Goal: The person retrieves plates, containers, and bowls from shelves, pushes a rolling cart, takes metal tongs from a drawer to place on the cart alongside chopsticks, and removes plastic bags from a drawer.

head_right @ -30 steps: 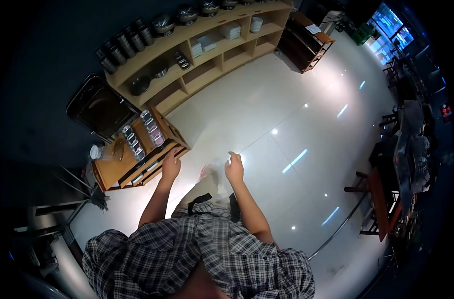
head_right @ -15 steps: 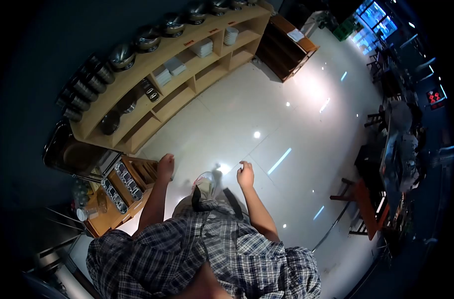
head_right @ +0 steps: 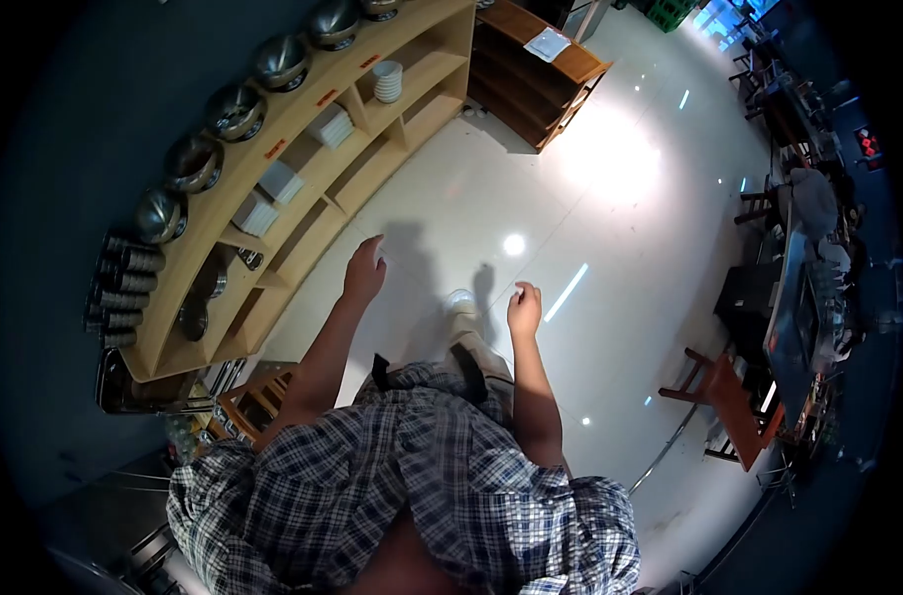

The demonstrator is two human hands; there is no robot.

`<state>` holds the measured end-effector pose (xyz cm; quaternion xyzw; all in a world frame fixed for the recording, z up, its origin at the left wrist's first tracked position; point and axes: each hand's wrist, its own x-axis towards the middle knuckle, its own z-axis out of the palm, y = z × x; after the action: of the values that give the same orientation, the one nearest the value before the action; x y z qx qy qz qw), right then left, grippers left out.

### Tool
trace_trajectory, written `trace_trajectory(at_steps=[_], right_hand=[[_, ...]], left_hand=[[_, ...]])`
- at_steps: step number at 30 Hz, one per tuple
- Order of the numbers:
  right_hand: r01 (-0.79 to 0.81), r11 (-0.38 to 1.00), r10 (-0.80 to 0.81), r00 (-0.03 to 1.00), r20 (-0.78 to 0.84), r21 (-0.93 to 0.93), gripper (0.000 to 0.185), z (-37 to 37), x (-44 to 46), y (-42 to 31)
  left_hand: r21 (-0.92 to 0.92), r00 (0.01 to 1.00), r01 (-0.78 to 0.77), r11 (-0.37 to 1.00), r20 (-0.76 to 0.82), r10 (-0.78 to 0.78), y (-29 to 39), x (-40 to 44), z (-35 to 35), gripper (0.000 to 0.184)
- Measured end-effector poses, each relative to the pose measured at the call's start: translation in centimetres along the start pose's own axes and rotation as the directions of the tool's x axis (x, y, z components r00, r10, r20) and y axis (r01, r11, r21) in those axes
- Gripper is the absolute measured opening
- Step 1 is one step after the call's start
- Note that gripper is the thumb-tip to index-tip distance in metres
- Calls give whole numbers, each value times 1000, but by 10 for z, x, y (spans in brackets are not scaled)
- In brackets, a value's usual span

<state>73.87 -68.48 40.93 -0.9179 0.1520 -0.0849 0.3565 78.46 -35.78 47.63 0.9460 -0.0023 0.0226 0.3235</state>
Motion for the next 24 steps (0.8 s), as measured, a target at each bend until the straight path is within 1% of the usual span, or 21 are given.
trace_trajectory(at_steps=[2,3,4,5,6,8,9,10,11,13,14,16,17,18,20,21,24], right_hand=[[105,994,-105,994,16,39,20,-5,56,-5],[159,987,-159,987,36,5,19,-5,82,-6],[165,986,-165,985,38,7,19,0,110,-8],[203,979,-205,976,78,34,19,5,136,-11],[236,970,-242,963,120,61,19,11,155,-12],[208,965,-236,956,177,161,18,29,198,-25],[196,965,-232,948,217,175,19,38,221,-35],[179,966,-225,940,259,189,20,48,242,-47],[181,965,-228,936,267,190,20,60,263,-59],[347,920,-384,890,247,180,24,83,304,-86],[352,919,-389,886,254,179,24,96,324,-99],[368,909,-413,862,295,196,29,127,353,-118],[374,907,-419,848,323,194,34,140,370,-129],[385,902,-430,842,326,196,34,156,388,-139],[425,887,-462,791,401,182,36,179,413,-148],[467,863,-503,750,430,194,39,188,428,-155],[521,836,-533,694,483,175,42,212,462,-172]], left_hand=[[-48,997,3,999,-72,-6,31,40,15,44],[-47,997,6,999,-79,-9,37,61,23,44],[-35,996,-19,999,-86,16,43,79,31,46],[-25,996,-36,999,-87,34,47,93,38,48],[-27,996,-23,999,-82,20,50,103,41,48],[123,996,-26,992,-81,36,57,132,42,53],[121,995,-18,992,-91,30,59,150,43,53],[201,998,11,980,-68,3,58,167,44,55],[278,999,38,960,-42,-28,56,184,44,58],[286,996,79,955,-59,-64,45,223,51,60],[293,993,110,950,-79,-91,39,245,54,61],[279,990,119,953,-108,-92,19,277,64,62],[287,987,150,946,-101,-126,12,297,68,62],[294,983,178,939,-101,-154,5,320,68,62],[272,976,202,941,-133,-171,1,355,68,62],[261,973,208,943,-154,-172,0,368,69,62],[276,965,247,929,-161,-208,-6,407,73,61]])
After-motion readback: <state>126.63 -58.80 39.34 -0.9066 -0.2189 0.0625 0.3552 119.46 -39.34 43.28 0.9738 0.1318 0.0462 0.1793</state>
